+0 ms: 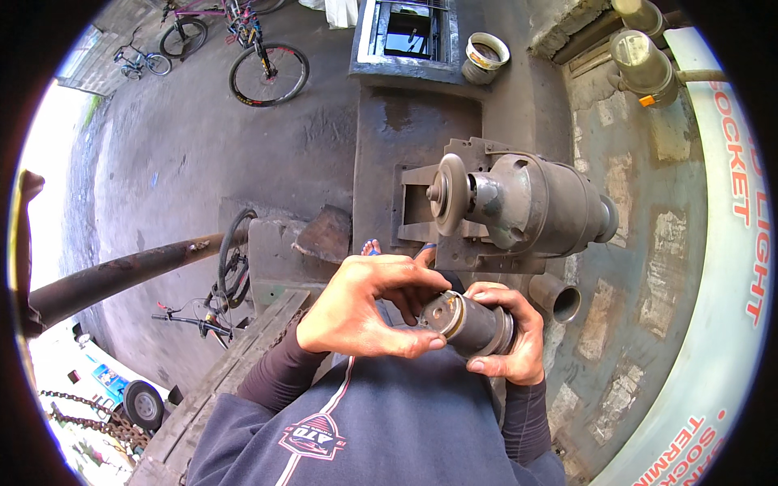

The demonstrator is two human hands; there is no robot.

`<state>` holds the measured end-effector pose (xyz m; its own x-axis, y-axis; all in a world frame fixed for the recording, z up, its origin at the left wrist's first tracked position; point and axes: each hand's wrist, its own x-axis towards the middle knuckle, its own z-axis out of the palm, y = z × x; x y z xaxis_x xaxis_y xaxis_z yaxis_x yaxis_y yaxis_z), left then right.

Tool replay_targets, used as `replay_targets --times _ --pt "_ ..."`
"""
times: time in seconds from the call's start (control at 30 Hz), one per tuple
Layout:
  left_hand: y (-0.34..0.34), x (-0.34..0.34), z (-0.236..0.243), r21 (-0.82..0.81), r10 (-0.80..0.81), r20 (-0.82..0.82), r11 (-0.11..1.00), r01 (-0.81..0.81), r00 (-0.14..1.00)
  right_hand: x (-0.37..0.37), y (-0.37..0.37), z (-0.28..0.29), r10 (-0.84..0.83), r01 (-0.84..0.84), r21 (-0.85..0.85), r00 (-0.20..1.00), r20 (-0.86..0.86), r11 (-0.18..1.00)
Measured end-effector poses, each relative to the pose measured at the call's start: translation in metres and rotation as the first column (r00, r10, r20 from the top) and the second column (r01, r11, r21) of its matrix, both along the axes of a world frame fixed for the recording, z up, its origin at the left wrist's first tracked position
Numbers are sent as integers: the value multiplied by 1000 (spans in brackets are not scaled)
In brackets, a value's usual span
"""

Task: The person uses a thin metal rod to clean a cylindrical metal part, then moves to a bench grinder to smooth the part's edges. The person repeatedly rotates the part against the grinding wheel and inspects it between passes.

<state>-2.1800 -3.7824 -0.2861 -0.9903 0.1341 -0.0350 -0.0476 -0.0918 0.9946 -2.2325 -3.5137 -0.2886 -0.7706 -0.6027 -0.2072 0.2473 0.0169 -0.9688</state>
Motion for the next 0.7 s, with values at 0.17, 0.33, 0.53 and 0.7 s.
replay_targets --times 0.17,0.33,0.53,0.7 --pt "8 0 4 -118 66 -107 990 -78 992 0 -1 -4 -21 23 -44 999 43 999" --pt "18 3 10 -124 138 -170 979 -161 976 -1 -3 -3 -30 45 -126 993 117 991" --pt "28 8 13 -113 188 -191 971 -212 963 -2 -2 -5 -28 53 -171 989 143 984" --pt "29 10 17 -145 222 -241 954 -261 945 -3 -3 -7 0 30 -210 990 139 977"
